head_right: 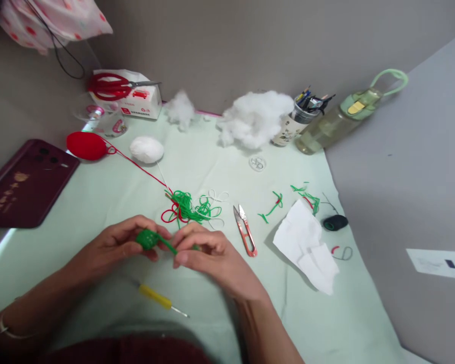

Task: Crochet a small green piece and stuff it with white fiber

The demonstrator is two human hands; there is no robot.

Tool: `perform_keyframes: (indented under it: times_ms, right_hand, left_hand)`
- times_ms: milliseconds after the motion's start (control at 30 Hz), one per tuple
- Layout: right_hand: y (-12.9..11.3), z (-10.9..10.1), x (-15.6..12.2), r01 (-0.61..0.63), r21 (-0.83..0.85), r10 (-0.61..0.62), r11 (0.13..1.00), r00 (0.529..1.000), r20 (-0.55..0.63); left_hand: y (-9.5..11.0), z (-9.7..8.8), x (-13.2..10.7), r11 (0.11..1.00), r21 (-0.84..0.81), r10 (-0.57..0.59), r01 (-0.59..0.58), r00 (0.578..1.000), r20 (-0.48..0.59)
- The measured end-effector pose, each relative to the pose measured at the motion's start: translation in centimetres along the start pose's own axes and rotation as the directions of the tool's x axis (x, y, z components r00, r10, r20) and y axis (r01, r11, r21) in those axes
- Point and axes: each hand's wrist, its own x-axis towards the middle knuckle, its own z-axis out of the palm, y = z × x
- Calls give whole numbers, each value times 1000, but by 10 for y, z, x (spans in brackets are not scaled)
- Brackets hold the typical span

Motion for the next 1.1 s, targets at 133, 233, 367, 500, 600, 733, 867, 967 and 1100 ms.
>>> perform_keyframes:
  times_ms: [133, 233, 367, 500, 600, 733, 867, 967, 1100]
  right_hand:
    - [-7, -22, -9, 64, 18, -64, 998, 997, 30]
    - [-11, -34, -11, 171, 48, -160, 984, 971, -179]
    - [-20, -49, -7, 411, 227, -253, 883, 823, -508]
    - [-30, -71, -4, 533, 347, -233, 772, 745, -625]
    - [-39, -82, -4, 535, 388, -203, 750, 746, -634]
    - [-54, -87, -1, 498, 278, -219, 821, 725, -653]
    - [-71, -95, 14, 363, -229, -413, 903, 588, -696]
    - [-77, -103, 23, 289, -366, -466, 885, 520, -716]
    - [-59, -74, 9, 77, -737, -695, 671, 410, -590]
  left_hand:
    - [5, -16, 1, 991, -136, -10, -1, 997, -79]
    - [9, -24, 1, 981, -189, 9, -38, 989, -150]
    - [19, -34, 1, 956, -270, 46, -115, 967, -250]
    - [27, -39, 1, 937, -295, 78, -185, 937, -340]
    - [28, -39, 0, 933, -304, 84, -194, 937, -338]
    - [29, -36, -3, 937, -289, 99, -197, 942, -320]
    - [30, -31, -5, 940, -281, 99, -192, 945, -312]
    - [29, -30, -3, 942, -280, 90, -185, 943, -320]
    - [27, -28, -2, 937, -290, 90, -193, 938, -335]
